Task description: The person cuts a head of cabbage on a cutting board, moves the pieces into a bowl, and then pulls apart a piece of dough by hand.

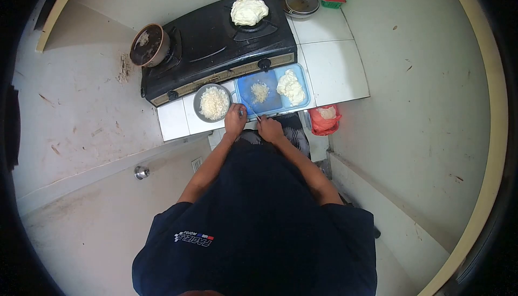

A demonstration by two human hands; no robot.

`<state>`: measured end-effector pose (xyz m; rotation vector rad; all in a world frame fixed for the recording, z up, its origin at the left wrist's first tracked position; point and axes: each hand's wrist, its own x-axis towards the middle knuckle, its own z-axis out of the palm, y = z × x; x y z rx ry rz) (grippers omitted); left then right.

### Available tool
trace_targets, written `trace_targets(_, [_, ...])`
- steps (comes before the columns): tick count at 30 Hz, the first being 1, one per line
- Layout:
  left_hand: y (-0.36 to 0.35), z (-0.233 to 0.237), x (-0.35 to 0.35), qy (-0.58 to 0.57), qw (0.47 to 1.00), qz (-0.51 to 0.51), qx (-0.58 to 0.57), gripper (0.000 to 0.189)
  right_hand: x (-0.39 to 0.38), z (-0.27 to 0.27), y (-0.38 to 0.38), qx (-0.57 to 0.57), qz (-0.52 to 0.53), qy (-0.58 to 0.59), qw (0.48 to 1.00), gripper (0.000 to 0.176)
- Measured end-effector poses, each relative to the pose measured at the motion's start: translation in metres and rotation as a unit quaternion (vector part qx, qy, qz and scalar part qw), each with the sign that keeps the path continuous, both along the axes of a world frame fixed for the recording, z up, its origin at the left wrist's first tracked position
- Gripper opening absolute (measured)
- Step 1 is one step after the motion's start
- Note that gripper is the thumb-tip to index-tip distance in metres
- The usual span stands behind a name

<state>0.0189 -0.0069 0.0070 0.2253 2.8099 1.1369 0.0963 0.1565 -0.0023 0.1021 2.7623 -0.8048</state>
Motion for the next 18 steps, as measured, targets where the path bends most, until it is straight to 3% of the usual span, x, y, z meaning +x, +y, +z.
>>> trace_targets(18, [0.0024,-0.0007,-0.0004,0.024,1.0,0.017,-0.003,0.01,0.0003,0.0024,0.0033,-0.012,0.021,-0.005,1.0,0.036])
